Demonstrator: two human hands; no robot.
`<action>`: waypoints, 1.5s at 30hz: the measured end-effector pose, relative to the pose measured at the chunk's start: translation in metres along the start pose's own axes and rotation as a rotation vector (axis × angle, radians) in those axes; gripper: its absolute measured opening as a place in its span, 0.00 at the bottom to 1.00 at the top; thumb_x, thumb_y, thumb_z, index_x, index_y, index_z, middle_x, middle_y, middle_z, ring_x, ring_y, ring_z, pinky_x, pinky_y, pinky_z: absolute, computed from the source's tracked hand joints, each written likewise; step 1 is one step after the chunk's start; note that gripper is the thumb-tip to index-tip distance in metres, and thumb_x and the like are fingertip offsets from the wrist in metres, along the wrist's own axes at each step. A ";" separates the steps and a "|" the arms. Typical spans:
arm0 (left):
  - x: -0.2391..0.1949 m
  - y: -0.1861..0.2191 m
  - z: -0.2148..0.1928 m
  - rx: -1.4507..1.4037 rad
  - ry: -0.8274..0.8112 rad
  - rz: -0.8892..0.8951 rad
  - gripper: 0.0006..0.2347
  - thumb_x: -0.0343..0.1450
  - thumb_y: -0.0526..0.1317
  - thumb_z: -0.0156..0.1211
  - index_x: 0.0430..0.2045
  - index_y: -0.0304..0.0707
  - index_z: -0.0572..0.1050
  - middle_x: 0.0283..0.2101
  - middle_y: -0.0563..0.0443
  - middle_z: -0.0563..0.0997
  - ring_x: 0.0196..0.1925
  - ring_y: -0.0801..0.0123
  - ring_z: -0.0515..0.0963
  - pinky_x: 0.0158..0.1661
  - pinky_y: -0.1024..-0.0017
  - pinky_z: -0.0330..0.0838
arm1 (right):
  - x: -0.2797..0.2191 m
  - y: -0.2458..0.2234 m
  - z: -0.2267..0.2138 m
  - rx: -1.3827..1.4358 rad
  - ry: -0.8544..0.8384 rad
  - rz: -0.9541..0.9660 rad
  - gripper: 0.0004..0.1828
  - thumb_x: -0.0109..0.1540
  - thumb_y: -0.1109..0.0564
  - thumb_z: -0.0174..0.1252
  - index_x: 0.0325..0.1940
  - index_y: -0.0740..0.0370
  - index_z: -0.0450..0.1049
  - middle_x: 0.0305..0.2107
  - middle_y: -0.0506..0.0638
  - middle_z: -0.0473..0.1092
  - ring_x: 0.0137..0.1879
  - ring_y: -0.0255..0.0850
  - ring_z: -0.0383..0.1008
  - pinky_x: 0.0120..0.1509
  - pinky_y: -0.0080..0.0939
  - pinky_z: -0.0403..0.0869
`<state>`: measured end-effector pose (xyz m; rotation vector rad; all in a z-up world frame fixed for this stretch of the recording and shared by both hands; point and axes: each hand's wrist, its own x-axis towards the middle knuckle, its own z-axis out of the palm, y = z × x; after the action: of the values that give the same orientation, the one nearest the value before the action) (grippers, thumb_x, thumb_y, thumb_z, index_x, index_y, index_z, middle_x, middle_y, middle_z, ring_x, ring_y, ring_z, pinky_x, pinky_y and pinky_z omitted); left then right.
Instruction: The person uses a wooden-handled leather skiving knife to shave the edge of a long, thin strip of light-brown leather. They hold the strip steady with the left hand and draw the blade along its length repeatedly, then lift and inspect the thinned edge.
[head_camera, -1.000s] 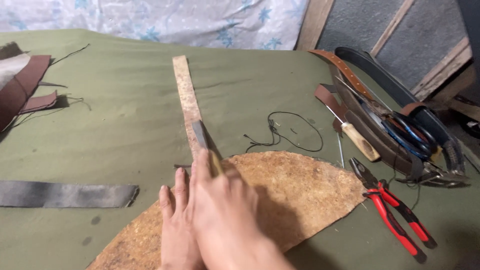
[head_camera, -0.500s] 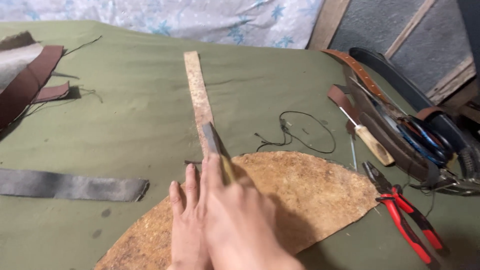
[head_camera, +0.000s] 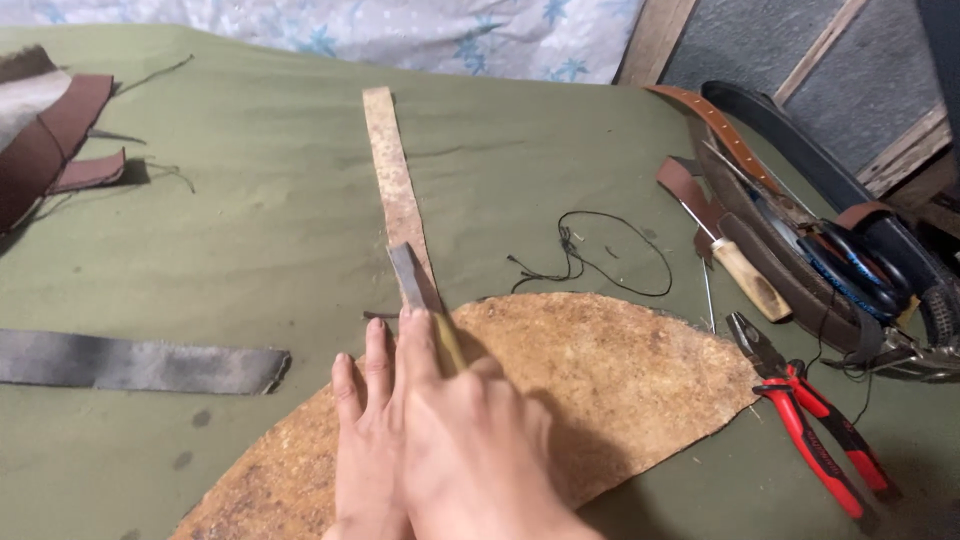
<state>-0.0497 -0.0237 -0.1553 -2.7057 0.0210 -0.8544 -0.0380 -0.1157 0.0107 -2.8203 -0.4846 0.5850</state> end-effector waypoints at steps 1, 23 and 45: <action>0.001 -0.002 -0.001 -0.080 0.002 0.000 0.45 0.60 0.57 0.37 0.77 0.43 0.37 0.81 0.44 0.35 0.82 0.45 0.33 0.73 0.44 0.31 | 0.001 -0.006 -0.006 0.029 0.028 0.010 0.44 0.67 0.55 0.51 0.84 0.52 0.39 0.41 0.68 0.71 0.39 0.55 0.80 0.41 0.56 0.82; -0.006 0.000 0.004 -0.211 -0.063 0.037 0.42 0.59 0.58 0.44 0.74 0.52 0.50 0.76 0.44 0.51 0.83 0.35 0.37 0.73 0.34 0.36 | 0.032 -0.009 -0.012 0.046 0.207 -0.023 0.35 0.67 0.58 0.48 0.79 0.60 0.48 0.45 0.65 0.74 0.45 0.58 0.80 0.41 0.62 0.79; -0.011 -0.002 0.019 -0.092 0.025 0.050 0.41 0.64 0.60 0.36 0.77 0.50 0.43 0.80 0.49 0.44 0.84 0.42 0.35 0.75 0.42 0.33 | 0.017 -0.016 -0.024 0.097 0.033 0.088 0.36 0.71 0.51 0.50 0.81 0.57 0.46 0.46 0.63 0.74 0.48 0.51 0.79 0.49 0.50 0.82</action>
<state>-0.0486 -0.0149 -0.1758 -2.7662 0.1361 -0.8935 -0.0176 -0.0988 0.0309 -2.7654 -0.3178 0.5618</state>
